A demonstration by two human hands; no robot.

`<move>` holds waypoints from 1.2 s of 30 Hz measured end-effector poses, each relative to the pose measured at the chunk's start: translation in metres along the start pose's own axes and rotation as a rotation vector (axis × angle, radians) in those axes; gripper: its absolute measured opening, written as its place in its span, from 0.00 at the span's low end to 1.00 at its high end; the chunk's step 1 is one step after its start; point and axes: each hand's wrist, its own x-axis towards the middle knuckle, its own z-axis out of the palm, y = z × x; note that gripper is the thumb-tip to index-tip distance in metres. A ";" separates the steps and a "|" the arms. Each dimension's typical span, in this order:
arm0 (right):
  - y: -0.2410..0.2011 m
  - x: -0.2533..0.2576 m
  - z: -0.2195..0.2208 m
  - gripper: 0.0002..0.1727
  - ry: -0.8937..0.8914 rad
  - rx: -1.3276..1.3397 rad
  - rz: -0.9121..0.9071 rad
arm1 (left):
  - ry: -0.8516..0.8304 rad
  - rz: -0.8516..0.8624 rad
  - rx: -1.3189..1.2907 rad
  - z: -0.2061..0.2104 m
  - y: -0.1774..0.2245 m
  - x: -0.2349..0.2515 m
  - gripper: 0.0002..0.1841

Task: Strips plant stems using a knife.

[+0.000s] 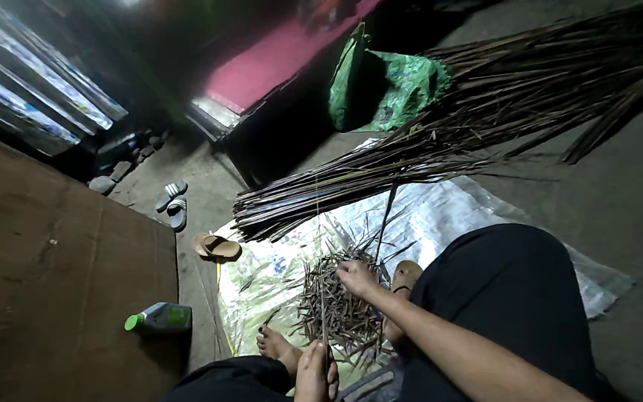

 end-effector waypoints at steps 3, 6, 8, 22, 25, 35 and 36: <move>-0.012 -0.013 0.013 0.19 -0.182 0.352 0.037 | -0.009 0.004 0.047 0.003 0.005 -0.001 0.19; -0.028 -0.019 0.003 0.14 -0.173 0.416 -0.043 | -0.103 -0.026 0.076 -0.001 0.011 -0.010 0.21; -0.032 -0.014 -0.010 0.18 -0.084 0.437 -0.046 | -0.162 -0.043 0.055 -0.009 0.012 -0.015 0.21; -0.010 -0.026 -0.031 0.09 -0.178 0.676 0.221 | -0.022 -0.055 -0.088 -0.019 0.016 0.001 0.20; -0.010 -0.052 0.013 0.13 -0.253 -0.005 -0.036 | 0.002 -0.060 -0.104 -0.017 0.017 0.004 0.20; -0.011 -0.061 0.054 0.14 -0.239 -0.769 -0.411 | 0.012 -0.084 -0.182 -0.014 0.009 0.000 0.17; -0.011 -0.059 0.052 0.15 -0.235 -0.766 -0.395 | -0.001 -0.093 -0.177 -0.015 0.009 -0.001 0.18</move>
